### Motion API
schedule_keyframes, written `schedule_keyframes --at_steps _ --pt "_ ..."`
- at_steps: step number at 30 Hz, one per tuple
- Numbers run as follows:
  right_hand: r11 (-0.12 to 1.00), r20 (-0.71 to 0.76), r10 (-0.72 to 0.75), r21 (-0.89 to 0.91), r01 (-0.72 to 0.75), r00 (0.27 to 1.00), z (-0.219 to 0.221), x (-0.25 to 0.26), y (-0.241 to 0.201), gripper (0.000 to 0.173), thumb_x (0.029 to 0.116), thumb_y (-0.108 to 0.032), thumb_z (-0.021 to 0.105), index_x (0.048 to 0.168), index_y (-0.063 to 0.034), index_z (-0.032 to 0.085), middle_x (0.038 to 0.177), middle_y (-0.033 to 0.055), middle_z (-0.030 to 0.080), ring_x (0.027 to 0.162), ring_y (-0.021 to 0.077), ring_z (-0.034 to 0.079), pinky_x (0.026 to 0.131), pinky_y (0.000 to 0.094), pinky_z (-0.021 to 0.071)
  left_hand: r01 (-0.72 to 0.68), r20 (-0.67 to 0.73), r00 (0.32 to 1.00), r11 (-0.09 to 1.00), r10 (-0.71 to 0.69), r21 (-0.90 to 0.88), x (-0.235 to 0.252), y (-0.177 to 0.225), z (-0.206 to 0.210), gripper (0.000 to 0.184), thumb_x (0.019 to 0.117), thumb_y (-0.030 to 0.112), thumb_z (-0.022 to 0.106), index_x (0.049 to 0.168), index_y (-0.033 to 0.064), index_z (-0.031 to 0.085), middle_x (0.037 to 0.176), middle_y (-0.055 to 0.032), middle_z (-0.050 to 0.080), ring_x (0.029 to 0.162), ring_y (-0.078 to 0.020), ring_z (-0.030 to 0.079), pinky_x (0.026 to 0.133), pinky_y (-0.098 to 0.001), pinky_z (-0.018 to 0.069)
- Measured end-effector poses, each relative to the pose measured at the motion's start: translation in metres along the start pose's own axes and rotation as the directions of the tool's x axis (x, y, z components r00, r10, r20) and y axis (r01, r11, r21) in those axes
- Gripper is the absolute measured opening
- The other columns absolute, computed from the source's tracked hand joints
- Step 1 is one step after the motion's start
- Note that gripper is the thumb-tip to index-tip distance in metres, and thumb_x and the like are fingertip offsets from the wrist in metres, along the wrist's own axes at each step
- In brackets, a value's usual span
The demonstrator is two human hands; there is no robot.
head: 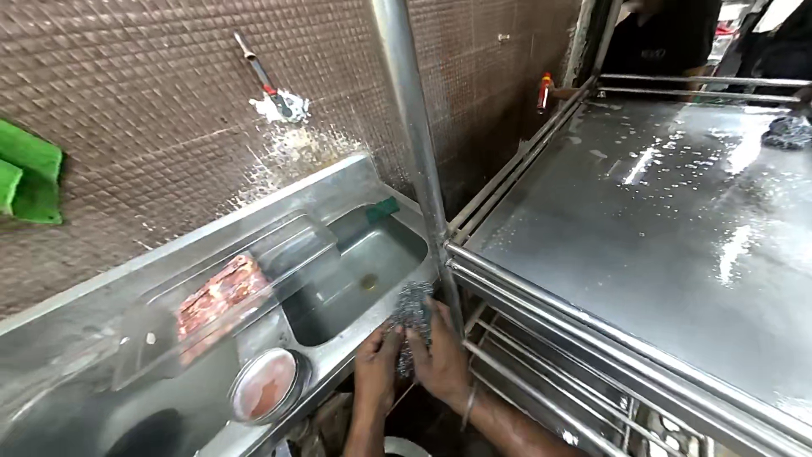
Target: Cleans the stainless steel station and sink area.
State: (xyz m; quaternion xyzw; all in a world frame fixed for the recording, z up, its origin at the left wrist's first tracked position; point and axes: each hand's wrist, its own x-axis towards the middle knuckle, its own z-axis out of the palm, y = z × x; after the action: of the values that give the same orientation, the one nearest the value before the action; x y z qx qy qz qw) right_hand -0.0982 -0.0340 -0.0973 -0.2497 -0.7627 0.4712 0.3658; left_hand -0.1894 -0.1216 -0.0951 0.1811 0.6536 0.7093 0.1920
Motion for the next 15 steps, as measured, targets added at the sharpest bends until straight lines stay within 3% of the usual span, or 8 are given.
schedule_keyframes --at_steps 2,6,9,12,15 --pt "0.999 -0.148 -0.011 0.043 0.018 0.989 -0.024 -0.003 0.008 0.063 0.0945 -0.028 0.067 0.146 0.0048 0.050 0.145 0.0237 0.055 0.129 0.0265 0.060 0.108 0.0404 0.0523 -0.077 0.129 0.990 0.993 0.065 0.094 0.002 0.007 0.024 0.023 0.0962 0.012 0.067 0.114 -0.0017 0.072 0.091 -0.0121 0.074 0.079 -0.0196 0.072 0.073 -0.0361 0.0620" --pt "0.999 -0.358 -0.046 -0.012 0.045 0.933 -0.056 0.015 0.012 0.056 0.0958 -0.031 0.064 0.142 -0.0002 0.055 0.137 0.0161 0.060 0.118 0.0193 0.064 0.100 0.0388 0.0565 -0.137 0.267 0.961 0.966 0.075 0.220 0.023 0.025 0.073 0.023 0.0956 0.023 0.071 0.113 0.0086 0.075 0.091 -0.0056 0.075 0.080 -0.0167 0.072 0.074 -0.0379 0.0614" --pt "1.000 -0.439 0.002 0.001 -0.002 0.898 -0.052 0.035 0.011 0.045 0.0950 -0.030 0.064 0.131 -0.0029 0.064 0.123 0.0123 0.062 0.106 0.0184 0.065 0.089 0.0382 0.0591 -0.159 0.253 0.962 0.960 0.099 0.232 0.040 0.041 0.089 0.019 0.0939 0.020 0.076 0.110 0.0094 0.077 0.091 -0.0048 0.076 0.079 -0.0152 0.072 0.073 -0.0372 0.0614" --pt "0.996 -0.469 0.070 -0.013 -0.086 0.880 -0.031 0.053 0.004 0.036 0.0967 -0.026 0.064 0.123 -0.0012 0.067 0.118 0.0161 0.063 0.106 0.0251 0.064 0.091 0.0438 0.0566 -0.262 0.251 0.951 0.897 0.178 0.356 0.056 0.051 0.084 0.018 0.0944 0.023 0.075 0.110 0.0136 0.077 0.090 -0.0011 0.076 0.078 -0.0122 0.072 0.073 -0.0381 0.0618" --pt "0.979 -0.443 0.157 -0.050 -0.199 0.883 -0.016 0.069 -0.013 0.029 0.0985 -0.025 0.063 0.114 -0.0004 0.067 0.115 0.0184 0.062 0.104 0.0300 0.064 0.088 0.0476 0.0561 -0.239 0.246 0.957 0.900 0.154 0.365 0.072 0.056 0.072 0.016 0.0953 0.021 0.074 0.109 0.0139 0.077 0.091 -0.0024 0.076 0.077 -0.0139 0.072 0.070 -0.0373 0.0611"
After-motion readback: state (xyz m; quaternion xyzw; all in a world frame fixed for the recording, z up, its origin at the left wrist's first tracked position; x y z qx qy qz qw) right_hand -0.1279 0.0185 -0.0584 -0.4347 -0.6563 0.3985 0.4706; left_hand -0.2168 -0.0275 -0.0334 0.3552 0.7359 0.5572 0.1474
